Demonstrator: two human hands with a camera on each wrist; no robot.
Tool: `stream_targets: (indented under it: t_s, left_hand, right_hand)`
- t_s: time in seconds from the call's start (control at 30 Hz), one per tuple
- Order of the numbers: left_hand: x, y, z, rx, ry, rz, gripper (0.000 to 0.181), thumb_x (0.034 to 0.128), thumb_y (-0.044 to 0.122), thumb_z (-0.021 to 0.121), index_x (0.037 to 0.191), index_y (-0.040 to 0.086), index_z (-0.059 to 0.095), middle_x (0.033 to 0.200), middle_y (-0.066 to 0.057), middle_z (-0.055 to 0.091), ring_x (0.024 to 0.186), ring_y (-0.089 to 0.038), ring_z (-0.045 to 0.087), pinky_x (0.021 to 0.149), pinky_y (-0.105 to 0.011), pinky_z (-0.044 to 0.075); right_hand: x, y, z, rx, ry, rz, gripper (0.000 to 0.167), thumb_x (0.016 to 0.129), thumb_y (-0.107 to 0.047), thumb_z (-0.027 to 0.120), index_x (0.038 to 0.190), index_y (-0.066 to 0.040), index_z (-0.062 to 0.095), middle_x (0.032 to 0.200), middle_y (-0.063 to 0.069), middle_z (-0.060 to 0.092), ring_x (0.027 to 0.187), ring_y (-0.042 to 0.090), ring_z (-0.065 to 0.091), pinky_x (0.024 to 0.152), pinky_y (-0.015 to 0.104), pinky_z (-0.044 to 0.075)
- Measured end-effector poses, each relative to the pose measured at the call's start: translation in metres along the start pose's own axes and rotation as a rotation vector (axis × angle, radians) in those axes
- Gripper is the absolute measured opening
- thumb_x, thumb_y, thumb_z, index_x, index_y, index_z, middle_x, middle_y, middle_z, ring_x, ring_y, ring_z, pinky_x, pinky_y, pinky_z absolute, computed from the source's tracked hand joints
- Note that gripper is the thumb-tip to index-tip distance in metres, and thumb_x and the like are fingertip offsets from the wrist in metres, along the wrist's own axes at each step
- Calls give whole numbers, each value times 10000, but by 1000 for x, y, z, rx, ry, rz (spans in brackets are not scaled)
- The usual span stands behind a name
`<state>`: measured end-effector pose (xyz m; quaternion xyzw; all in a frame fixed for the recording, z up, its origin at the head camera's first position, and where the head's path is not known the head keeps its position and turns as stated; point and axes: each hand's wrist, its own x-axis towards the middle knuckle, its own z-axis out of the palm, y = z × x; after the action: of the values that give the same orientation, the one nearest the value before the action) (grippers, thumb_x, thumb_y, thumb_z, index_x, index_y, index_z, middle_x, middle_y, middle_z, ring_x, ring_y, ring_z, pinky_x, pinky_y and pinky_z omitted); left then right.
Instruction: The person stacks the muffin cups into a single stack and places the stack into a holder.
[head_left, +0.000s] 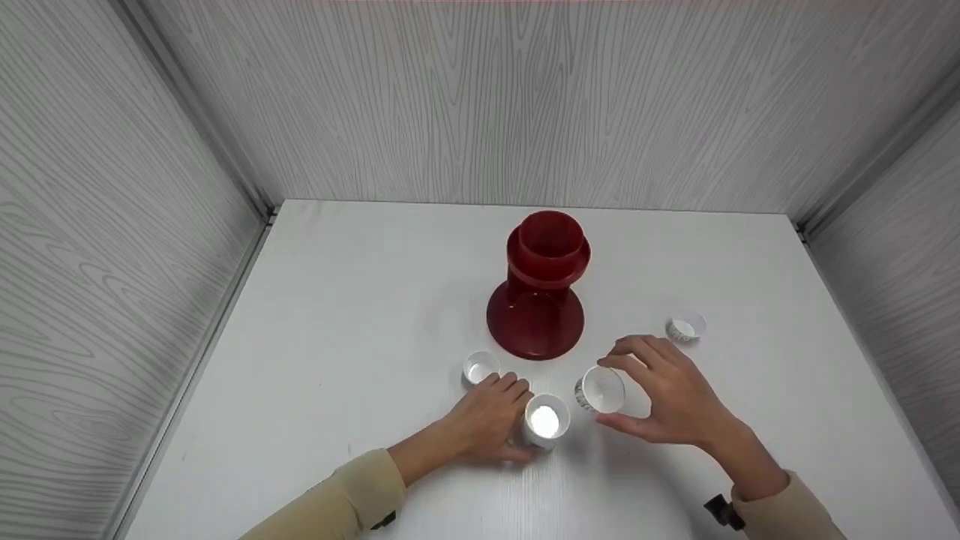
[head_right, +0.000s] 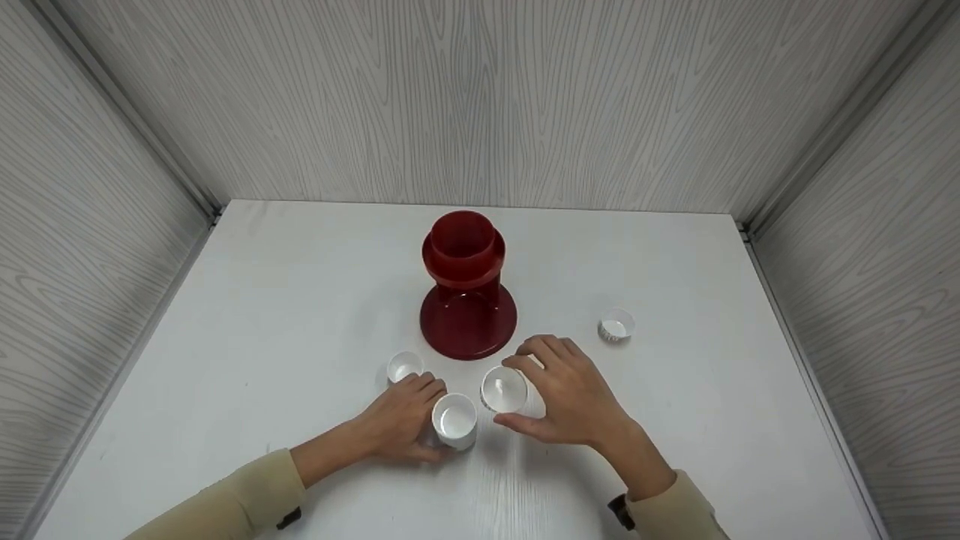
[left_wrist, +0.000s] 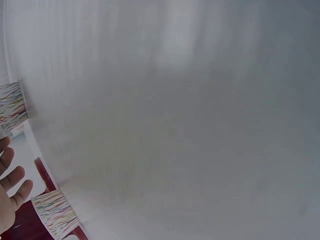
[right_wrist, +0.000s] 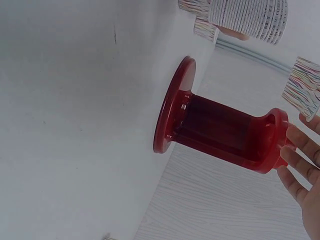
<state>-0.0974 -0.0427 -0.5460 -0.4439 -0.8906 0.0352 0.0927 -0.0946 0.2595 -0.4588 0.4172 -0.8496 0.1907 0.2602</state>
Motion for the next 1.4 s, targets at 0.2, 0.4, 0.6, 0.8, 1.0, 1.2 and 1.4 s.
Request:
stream_targets:
  t_s: [0.2, 0.4, 0.6, 0.8, 1.0, 1.2, 1.4]
  left_hand:
    - [0, 0, 0, -25, 4, 6, 773, 853, 841, 567, 1233, 172, 637, 1138, 24, 644, 1062, -152, 581, 919, -299, 509]
    - [1, -1, 0, -64, 1, -6, 749, 843, 832, 593, 1224, 188, 629, 1116, 28, 636, 1048, -152, 572, 895, -303, 501]
    - [2, -2, -1, -54, 1, -2, 757, 835, 843, 595, 1219, 190, 625, 1123, 30, 641, 1045, -154, 574, 872, -304, 492]
    - [2, -1, 0, -50, 24, 9, 715, 871, 800, 591, 1231, 183, 634, 1136, 30, 656, 1053, -154, 584, 866, -295, 499]
    - [1, -1, 0, -38, 55, 14, 714, 866, 800, 601, 1229, 186, 643, 1142, 34, 671, 1053, -149, 593, 853, -284, 501]
    - [2, -1, -1, -38, 26, 6, 718, 867, 805, 599, 1244, 195, 633, 1159, 32, 669, 1072, -150, 589, 875, -296, 509]
    - [2, -1, -1, -24, 11, 4, 725, 866, 811, 596, 1232, 185, 632, 1154, 29, 666, 1068, -150, 580, 869, -294, 504]
  right_hand:
    - [5, -8, 3, 11, -18, -18, 608, 790, -599, 842, 1195, -159, 732, 1156, 9, 698, 1096, 192, 647, 942, 329, 495]
    - [13, -14, 6, 6, -35, -42, 690, 661, -528, 945, 1203, -162, 728, 1167, 8, 700, 1124, 202, 650, 958, 349, 511]
    - [23, -18, 8, 2, -60, -84, 713, 638, -513, 956, 1209, -158, 720, 1156, 16, 690, 1130, 219, 646, 922, 396, 550]
    - [28, -23, 12, 11, -78, -110, 680, 663, -526, 939, 1187, -158, 710, 1144, 3, 678, 1114, 209, 639, 891, 401, 557]
    - [29, -27, 17, 18, -87, -115, 646, 706, -559, 908, 1179, -168, 706, 1133, -10, 679, 1108, 196, 638, 894, 400, 563]
    - [29, -28, 22, 23, -101, -116, 625, 745, -586, 878, 1180, -175, 702, 1124, -16, 676, 1094, 189, 643, 895, 395, 565]
    - [29, -28, 26, 19, -97, -119, 625, 746, -592, 874, 1175, -171, 700, 1117, -16, 675, 1089, 193, 646, 888, 391, 566]
